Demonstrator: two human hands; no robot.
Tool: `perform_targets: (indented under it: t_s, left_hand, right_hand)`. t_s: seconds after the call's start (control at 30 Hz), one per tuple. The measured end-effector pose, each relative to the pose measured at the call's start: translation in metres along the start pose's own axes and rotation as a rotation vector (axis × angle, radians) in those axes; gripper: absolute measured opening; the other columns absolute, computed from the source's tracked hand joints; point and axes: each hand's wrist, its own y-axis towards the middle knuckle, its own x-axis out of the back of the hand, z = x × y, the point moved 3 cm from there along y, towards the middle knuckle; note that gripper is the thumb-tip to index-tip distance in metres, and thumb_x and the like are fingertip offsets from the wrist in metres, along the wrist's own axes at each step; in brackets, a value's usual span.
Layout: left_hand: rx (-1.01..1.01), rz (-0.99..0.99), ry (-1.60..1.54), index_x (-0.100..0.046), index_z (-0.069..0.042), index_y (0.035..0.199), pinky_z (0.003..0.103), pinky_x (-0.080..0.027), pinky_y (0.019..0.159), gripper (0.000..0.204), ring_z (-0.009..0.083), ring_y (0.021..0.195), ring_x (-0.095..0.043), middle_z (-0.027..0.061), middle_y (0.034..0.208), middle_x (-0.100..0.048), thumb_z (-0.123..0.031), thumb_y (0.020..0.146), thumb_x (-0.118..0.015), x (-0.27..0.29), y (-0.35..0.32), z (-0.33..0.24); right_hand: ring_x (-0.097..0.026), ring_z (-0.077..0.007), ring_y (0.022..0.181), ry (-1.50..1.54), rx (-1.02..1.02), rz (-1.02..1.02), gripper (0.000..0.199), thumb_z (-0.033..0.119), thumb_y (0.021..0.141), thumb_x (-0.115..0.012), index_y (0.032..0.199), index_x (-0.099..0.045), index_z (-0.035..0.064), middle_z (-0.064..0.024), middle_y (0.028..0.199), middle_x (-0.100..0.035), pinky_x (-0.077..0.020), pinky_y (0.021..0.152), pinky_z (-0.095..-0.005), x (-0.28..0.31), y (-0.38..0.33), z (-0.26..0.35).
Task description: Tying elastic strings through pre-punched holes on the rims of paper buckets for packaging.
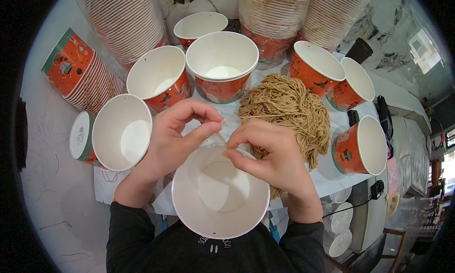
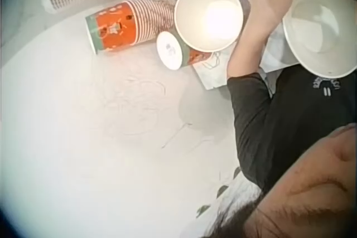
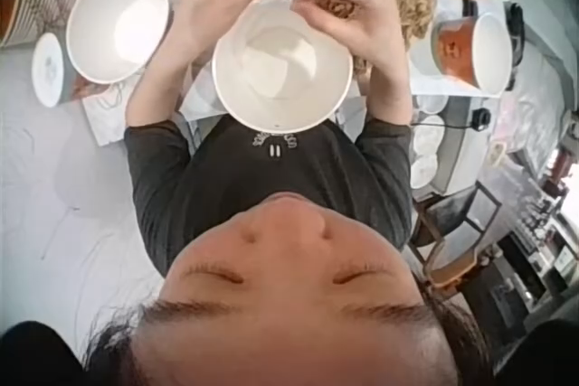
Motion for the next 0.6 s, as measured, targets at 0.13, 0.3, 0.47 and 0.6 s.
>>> perform_targets:
  t_s: [0.13, 0.3, 0.47, 0.6]
  left_hand:
    - [-0.091, 0.04, 0.022, -0.063, 0.002, 0.112, 0.032, -0.056, 0.094, 0.023, 0.0158, 0.1, -0.067, 0.0083, 0.109, -0.064, 0.008, 0.092, -0.069, 0.003, 0.003, -0.003]
    - [-0.084, 0.053, -0.22, -0.048, -0.001, 0.127, 0.028, -0.055, 0.093, 0.039, 0.0174, 0.107, -0.069, 0.0095, 0.128, -0.047, 0.009, 0.093, -0.065, -0.003, -0.005, -0.001]
    - [0.181, 0.093, -0.455, -0.039, -0.004, 0.13, 0.027, -0.054, 0.093, 0.049, 0.0167, 0.11, -0.068, 0.0072, 0.13, -0.044, 0.008, 0.092, -0.068, -0.005, -0.002, -0.001]
    - [0.367, 0.157, -0.543, -0.043, -0.005, 0.131, 0.027, -0.053, 0.096, 0.047, 0.0155, 0.113, -0.067, 0.0069, 0.131, -0.048, 0.001, 0.094, -0.071, -0.017, -0.004, 0.006]
  right_hand:
    - [-0.065, -0.0148, 0.082, -0.043, 0.033, -0.24, 0.018, 0.002, 0.084, -0.079, 0.099, -0.072, 0.0013, -0.0071, 0.1, -0.071, -0.0509, 0.066, -0.0262, 0.004, 0.002, -0.007]
    - [-0.066, -0.0166, 0.084, 0.12, 0.081, -0.288, 0.043, 0.0, 0.093, -0.068, 0.135, -0.065, 0.0042, -0.008, 0.107, -0.07, -0.053, 0.07, -0.027, -0.009, 0.009, 0.001]
    - [-0.069, -0.0143, 0.086, 0.17, -0.023, -0.146, 0.028, 0.001, 0.094, -0.069, 0.122, -0.07, 0.0005, -0.0081, 0.098, -0.072, -0.0536, 0.073, -0.0271, -0.005, 0.002, -0.009]
    - [-0.069, -0.0122, 0.086, 0.21, -0.017, -0.219, 0.014, -0.001, 0.095, -0.067, 0.109, -0.07, -0.0023, -0.0075, 0.095, -0.071, -0.0534, 0.075, -0.0261, -0.001, 0.001, -0.014]
